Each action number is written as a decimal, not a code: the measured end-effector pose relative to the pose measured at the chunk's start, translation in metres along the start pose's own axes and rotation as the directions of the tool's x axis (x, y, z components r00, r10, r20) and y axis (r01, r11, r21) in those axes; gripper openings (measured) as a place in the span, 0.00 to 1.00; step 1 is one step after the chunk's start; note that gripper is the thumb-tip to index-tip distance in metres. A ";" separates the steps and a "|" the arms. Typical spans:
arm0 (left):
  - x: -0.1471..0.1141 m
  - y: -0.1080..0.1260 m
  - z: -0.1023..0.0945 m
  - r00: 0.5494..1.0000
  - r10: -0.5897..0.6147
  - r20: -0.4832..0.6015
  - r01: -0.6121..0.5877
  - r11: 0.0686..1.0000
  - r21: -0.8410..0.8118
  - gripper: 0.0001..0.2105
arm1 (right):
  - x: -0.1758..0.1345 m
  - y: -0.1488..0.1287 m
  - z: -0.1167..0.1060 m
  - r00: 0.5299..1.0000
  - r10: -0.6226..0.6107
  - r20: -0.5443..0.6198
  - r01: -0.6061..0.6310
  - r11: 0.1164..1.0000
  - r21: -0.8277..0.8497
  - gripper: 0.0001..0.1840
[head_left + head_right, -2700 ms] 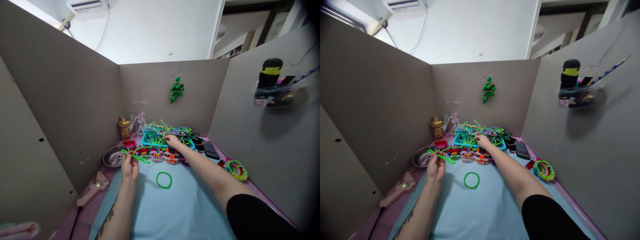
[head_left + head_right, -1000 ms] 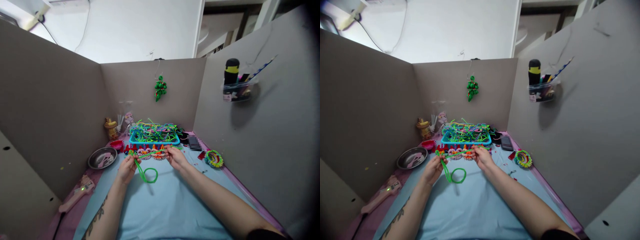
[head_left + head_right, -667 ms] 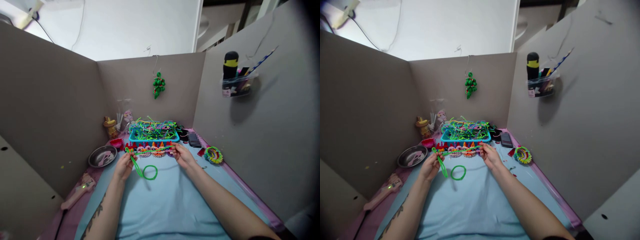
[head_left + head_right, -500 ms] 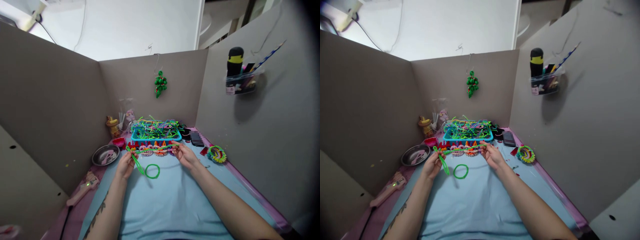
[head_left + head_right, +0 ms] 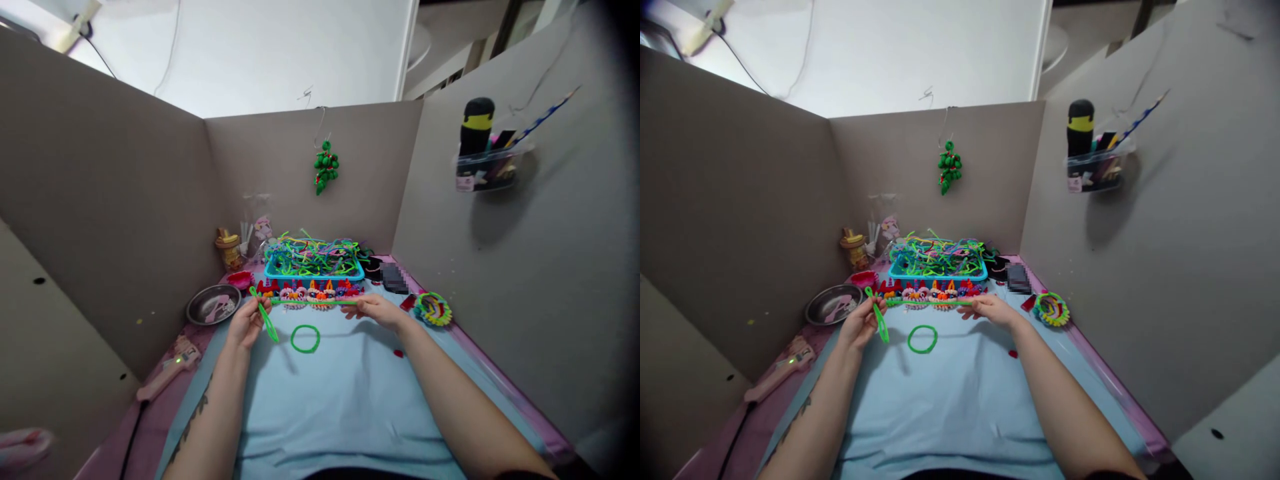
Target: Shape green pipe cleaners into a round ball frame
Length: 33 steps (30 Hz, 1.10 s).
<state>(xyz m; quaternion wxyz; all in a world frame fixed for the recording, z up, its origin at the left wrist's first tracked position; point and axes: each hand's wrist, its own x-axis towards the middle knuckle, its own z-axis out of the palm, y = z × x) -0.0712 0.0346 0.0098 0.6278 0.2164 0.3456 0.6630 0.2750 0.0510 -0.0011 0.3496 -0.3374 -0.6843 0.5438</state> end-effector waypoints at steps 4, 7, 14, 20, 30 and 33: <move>-0.004 -0.005 0.001 0.997 -0.033 0.071 0.029 0.998 0.060 0.07 | 0.009 0.007 0.003 0.954 -0.023 -0.299 0.111 0.953 0.283 0.25; -0.005 -0.009 0.002 0.991 -0.055 0.122 0.045 0.995 0.088 0.07 | 0.012 0.009 0.006 0.900 0.020 -0.435 0.210 0.854 0.476 0.19; -0.011 -0.017 0.009 0.983 -0.087 0.161 0.070 0.991 0.111 0.05 | 0.013 0.009 0.012 0.890 0.009 -0.457 0.339 0.658 0.673 0.15; -0.013 -0.019 0.013 0.986 -0.083 0.146 0.066 0.991 0.117 0.06 | 0.013 0.009 0.013 0.888 0.004 -0.460 0.368 0.594 0.716 0.12; -0.011 -0.020 0.012 0.992 -0.062 0.108 0.051 0.993 0.106 0.06 | 0.011 0.008 0.014 0.887 -0.038 -0.459 0.396 0.572 0.718 0.02; -0.009 -0.018 0.013 0.998 -0.031 0.059 0.027 0.997 0.073 0.07 | 0.010 0.008 0.013 0.888 -0.039 -0.458 0.400 0.556 0.729 0.03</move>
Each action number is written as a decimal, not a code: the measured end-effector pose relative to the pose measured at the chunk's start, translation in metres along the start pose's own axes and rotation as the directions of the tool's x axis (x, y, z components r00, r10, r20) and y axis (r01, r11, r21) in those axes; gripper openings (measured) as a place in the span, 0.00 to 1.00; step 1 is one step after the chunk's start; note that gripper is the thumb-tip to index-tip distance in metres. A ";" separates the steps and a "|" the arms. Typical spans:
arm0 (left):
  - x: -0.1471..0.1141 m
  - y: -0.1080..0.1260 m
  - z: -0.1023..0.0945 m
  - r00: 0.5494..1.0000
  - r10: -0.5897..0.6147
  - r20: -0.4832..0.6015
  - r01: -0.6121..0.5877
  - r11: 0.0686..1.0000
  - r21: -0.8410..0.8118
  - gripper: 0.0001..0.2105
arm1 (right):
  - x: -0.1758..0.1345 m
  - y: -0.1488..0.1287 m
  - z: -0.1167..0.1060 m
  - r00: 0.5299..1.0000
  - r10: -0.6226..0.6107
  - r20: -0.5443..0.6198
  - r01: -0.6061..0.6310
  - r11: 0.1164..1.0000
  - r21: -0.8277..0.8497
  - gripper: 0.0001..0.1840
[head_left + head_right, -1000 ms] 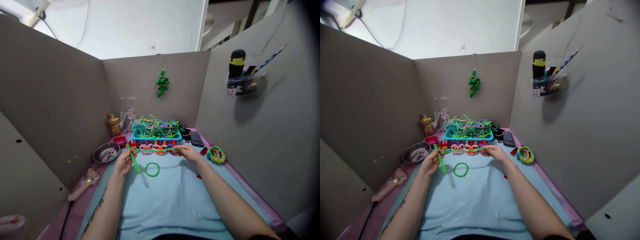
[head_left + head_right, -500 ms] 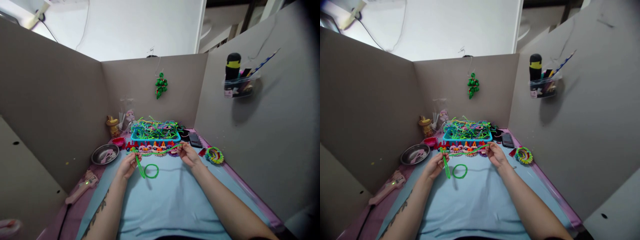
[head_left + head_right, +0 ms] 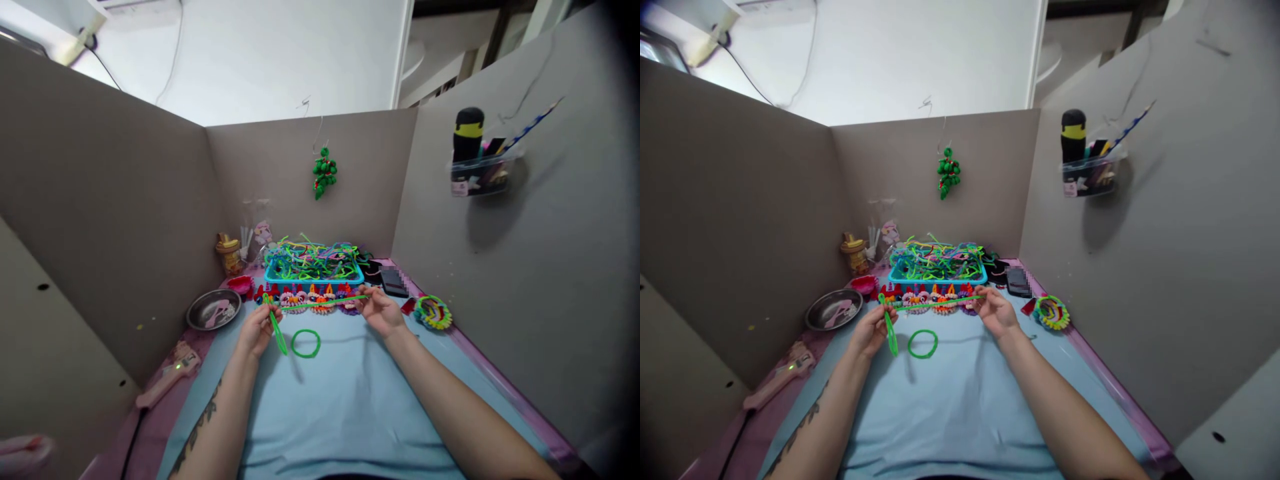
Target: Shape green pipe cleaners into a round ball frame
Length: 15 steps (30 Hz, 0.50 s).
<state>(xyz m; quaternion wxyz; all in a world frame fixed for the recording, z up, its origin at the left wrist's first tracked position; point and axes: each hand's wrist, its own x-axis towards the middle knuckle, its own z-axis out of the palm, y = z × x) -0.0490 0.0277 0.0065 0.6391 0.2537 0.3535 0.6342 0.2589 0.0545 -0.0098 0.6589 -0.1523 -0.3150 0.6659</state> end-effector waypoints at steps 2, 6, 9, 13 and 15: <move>0.001 0.002 -0.001 1.000 0.010 -0.020 -0.010 1.000 -0.016 0.08 | 0.000 0.000 0.000 1.000 0.017 -0.013 -0.017 1.000 0.005 0.03; 0.002 0.003 -0.003 1.000 0.005 -0.012 -0.005 1.000 -0.018 0.07 | 0.000 0.001 0.000 0.998 0.064 -0.024 -0.065 0.997 -0.029 0.04; 0.000 0.003 -0.003 1.000 -0.005 0.024 0.006 1.000 -0.002 0.06 | -0.001 0.002 0.000 0.997 0.073 0.001 -0.073 0.997 -0.028 0.04; -0.001 0.000 -0.002 0.998 -0.022 0.052 0.021 1.000 0.006 0.05 | -0.004 0.001 0.003 0.995 0.101 0.017 -0.101 0.995 0.013 0.08; 0.000 0.000 -0.002 0.998 -0.020 0.057 0.019 1.000 0.009 0.05 | -0.006 0.000 0.006 0.992 0.120 0.027 -0.121 0.992 0.029 0.11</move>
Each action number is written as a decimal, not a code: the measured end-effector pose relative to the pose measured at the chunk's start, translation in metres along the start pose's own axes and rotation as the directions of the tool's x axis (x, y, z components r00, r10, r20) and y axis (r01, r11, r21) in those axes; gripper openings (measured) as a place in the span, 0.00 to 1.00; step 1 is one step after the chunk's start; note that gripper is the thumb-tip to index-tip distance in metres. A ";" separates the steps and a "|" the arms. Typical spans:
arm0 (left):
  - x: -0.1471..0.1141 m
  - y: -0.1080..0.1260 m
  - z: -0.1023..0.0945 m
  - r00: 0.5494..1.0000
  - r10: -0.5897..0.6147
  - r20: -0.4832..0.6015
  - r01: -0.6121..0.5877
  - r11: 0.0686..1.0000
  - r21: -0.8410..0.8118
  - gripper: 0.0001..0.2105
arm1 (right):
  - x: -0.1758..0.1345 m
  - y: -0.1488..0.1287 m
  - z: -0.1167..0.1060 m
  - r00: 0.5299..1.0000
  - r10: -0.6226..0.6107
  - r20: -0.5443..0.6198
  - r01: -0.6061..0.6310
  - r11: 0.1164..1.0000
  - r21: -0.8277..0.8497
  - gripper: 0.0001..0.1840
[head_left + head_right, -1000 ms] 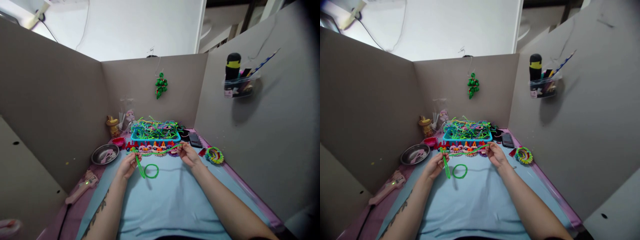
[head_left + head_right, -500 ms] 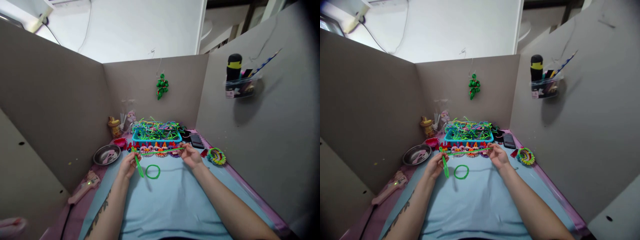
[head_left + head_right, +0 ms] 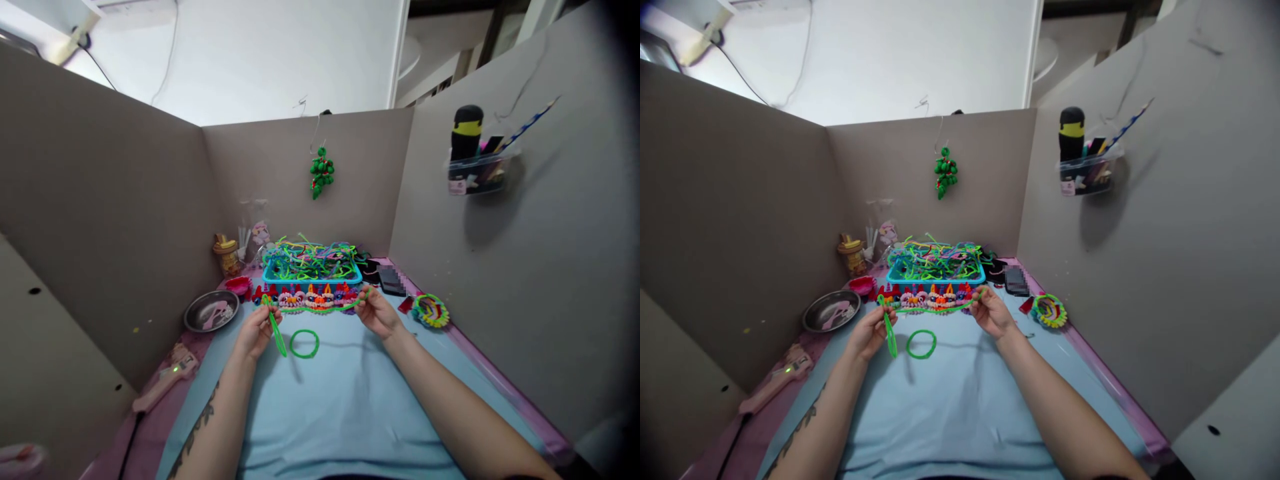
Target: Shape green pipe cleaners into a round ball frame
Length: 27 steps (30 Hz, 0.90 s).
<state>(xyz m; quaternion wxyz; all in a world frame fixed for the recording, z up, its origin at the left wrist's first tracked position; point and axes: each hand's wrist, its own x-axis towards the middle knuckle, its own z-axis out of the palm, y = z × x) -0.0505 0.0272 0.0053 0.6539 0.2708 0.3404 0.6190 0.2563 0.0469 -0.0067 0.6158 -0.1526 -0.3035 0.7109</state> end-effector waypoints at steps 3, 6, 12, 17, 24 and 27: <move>0.002 0.000 -0.001 1.000 0.002 0.009 -0.002 1.000 0.004 0.05 | -0.003 -0.002 0.004 1.000 -0.008 0.010 0.008 1.000 0.002 0.13; 0.002 0.000 -0.002 1.000 -0.003 -0.001 0.003 1.000 0.003 0.05 | -0.004 -0.003 0.007 1.000 -0.028 0.003 0.028 1.000 -0.010 0.13; 0.001 -0.001 0.000 1.000 0.000 -0.028 0.000 1.000 0.002 0.05 | -0.003 -0.004 0.007 0.997 -0.071 0.027 0.072 0.996 -0.042 0.10; 0.002 0.004 0.002 0.993 0.039 -0.111 -0.044 0.998 -0.038 0.06 | 0.002 -0.005 0.001 0.997 -0.025 0.068 0.034 0.990 -0.139 0.12; -0.001 0.009 0.000 0.990 0.135 0.033 -0.131 0.987 -0.097 0.02 | -0.010 -0.009 0.019 0.989 0.060 0.137 -0.027 0.973 -0.231 0.13; -0.011 0.003 0.005 0.981 0.056 0.185 -0.049 0.998 -0.044 0.04 | -0.020 0.000 0.040 0.963 0.135 0.233 -0.074 0.964 -0.255 0.14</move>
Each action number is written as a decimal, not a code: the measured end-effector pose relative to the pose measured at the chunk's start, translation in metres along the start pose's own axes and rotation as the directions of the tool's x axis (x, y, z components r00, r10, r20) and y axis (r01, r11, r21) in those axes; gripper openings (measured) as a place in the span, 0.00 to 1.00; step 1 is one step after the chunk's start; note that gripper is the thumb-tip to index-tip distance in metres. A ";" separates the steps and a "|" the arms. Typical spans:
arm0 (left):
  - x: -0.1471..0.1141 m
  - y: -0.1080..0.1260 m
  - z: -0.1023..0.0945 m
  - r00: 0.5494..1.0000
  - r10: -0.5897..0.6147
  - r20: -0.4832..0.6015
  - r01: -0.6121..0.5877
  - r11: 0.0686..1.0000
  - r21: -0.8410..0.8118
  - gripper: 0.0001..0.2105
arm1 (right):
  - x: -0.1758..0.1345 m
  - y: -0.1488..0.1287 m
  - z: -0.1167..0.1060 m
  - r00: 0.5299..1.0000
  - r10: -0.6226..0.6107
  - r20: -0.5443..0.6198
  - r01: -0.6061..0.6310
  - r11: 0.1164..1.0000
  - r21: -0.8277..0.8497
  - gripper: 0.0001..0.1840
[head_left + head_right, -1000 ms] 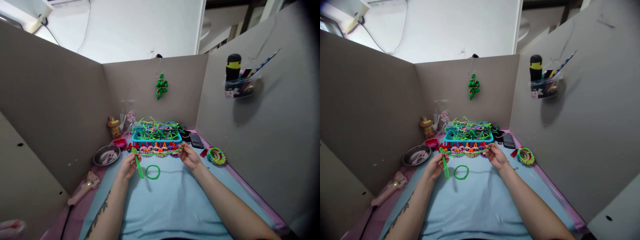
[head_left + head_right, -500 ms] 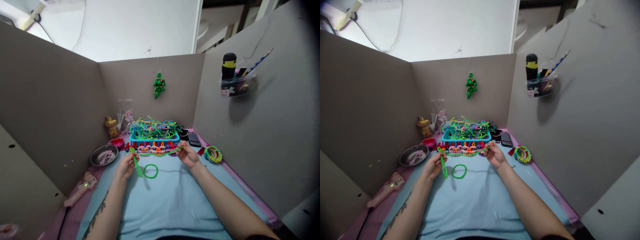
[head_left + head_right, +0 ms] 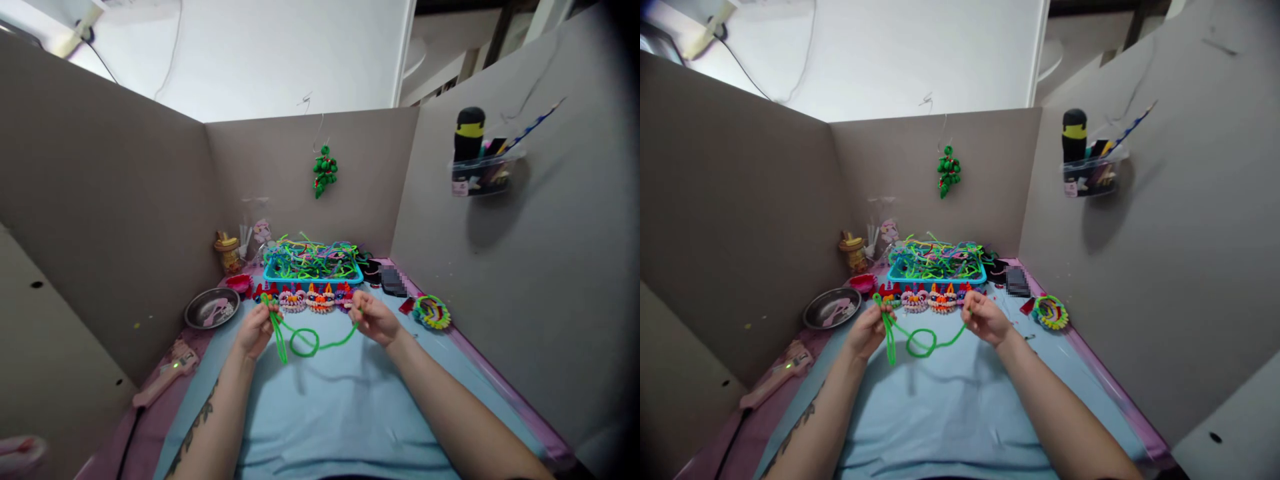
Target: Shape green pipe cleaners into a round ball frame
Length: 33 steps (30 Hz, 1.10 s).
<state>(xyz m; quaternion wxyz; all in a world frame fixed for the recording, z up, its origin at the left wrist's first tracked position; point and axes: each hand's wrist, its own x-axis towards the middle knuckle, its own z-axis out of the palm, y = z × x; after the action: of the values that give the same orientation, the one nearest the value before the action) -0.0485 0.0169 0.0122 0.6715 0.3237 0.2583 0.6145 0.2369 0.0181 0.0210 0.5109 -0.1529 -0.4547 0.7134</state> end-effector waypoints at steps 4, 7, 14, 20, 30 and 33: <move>-0.011 -0.013 0.016 0.984 -0.139 0.111 0.131 0.989 0.075 0.07 | 0.004 0.018 0.030 0.999 0.026 -0.040 -0.029 0.997 -0.075 0.15; -0.016 -0.021 0.027 0.966 -0.217 0.142 0.193 0.967 0.164 0.08 | 0.007 0.034 0.043 0.996 -0.043 -0.079 0.024 0.974 -0.227 0.13; -0.021 -0.029 0.036 0.932 -0.273 0.237 0.201 0.936 0.288 0.09 | 0.000 0.049 0.055 0.971 -0.181 -0.154 0.062 0.818 -0.572 0.08; -0.020 -0.035 0.035 0.915 -0.274 0.296 0.175 0.931 0.320 0.10 | -0.002 0.050 0.058 0.947 -0.282 -0.151 0.112 0.735 -0.669 0.05; -0.026 -0.034 0.039 0.886 -0.321 0.335 0.221 0.927 0.304 0.08 | 0.003 0.049 0.049 0.937 -0.321 -0.140 0.165 0.757 -0.632 0.08; -0.030 -0.031 0.042 0.861 -0.347 0.372 0.210 0.908 0.362 0.08 | 0.010 0.042 0.035 0.851 -0.398 -0.344 0.185 0.838 -0.513 0.10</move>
<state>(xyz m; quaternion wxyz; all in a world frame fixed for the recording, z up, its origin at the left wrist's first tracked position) -0.0005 -0.0190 0.0152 0.7351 0.5102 0.2418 0.3753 0.1839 0.0070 0.0082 0.6533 -0.3528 -0.5026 0.4428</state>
